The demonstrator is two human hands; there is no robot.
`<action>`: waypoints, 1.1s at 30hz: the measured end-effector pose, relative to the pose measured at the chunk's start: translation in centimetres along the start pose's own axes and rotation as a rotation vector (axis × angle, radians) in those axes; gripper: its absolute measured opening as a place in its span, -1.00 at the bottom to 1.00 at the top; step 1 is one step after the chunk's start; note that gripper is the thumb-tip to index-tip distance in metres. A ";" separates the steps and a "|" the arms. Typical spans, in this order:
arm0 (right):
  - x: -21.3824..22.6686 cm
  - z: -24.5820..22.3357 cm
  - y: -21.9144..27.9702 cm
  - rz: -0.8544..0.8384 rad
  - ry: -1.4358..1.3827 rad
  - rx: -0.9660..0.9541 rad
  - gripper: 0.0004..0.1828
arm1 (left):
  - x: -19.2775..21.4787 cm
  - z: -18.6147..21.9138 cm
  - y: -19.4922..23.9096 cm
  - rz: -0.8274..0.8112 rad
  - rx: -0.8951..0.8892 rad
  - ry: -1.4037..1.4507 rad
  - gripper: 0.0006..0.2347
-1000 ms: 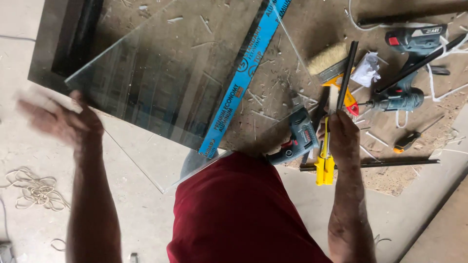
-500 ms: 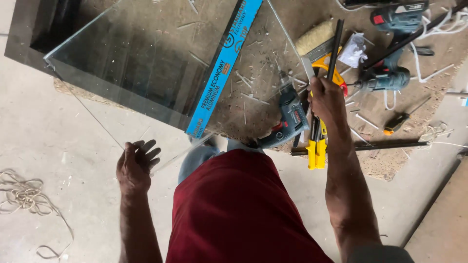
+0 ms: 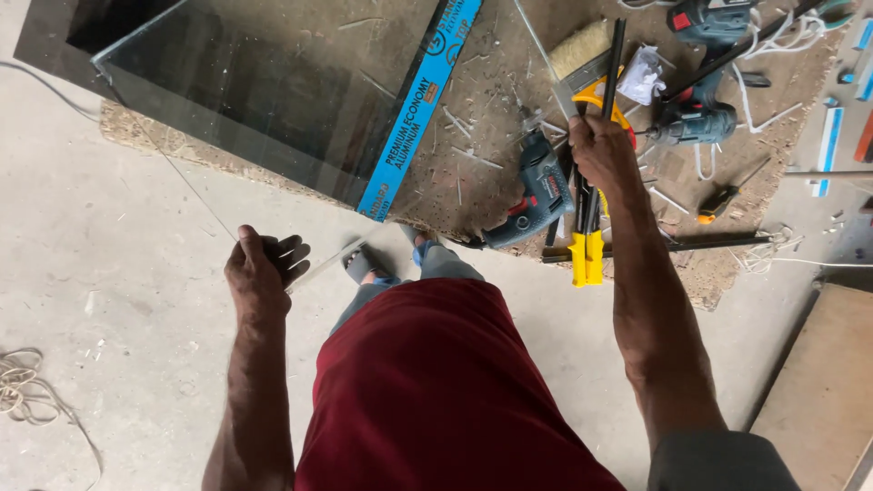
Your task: Scoring and cutting a glass pane to fit into a metal frame
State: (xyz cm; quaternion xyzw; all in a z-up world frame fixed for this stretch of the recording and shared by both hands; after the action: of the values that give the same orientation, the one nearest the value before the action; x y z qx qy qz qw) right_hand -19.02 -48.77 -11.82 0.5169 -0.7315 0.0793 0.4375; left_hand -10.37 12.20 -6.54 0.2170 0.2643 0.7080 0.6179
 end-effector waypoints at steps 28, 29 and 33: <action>1.1 -3.3 0.4 -0.005 0.220 -0.086 -0.47 | -0.4 0.1 0.3 0.015 -0.007 -0.015 -0.58; 0.9 -3.6 0.5 -0.004 0.190 -0.069 -0.49 | -0.4 0.3 0.3 0.018 -0.012 -0.017 -0.57; 0.8 -4.1 0.9 -0.030 0.240 -0.115 -0.45 | -0.2 0.3 0.7 0.032 0.019 -0.031 -0.57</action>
State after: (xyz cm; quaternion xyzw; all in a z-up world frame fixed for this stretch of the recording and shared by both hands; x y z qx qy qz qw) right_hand -17.58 -46.56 -8.45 0.4886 -0.6694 0.0917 0.5520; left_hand -10.70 11.99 -5.81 0.2381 0.2581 0.7116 0.6085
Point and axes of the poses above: each hand's wrist, its own y-axis away from the middle knuckle, its own x-axis out of the back of the hand, z = x × y, the point moved 7 cm from there along -y, towards the middle knuckle, and after that the axes turned 8 degrees about -z, right-handed, at the moved point
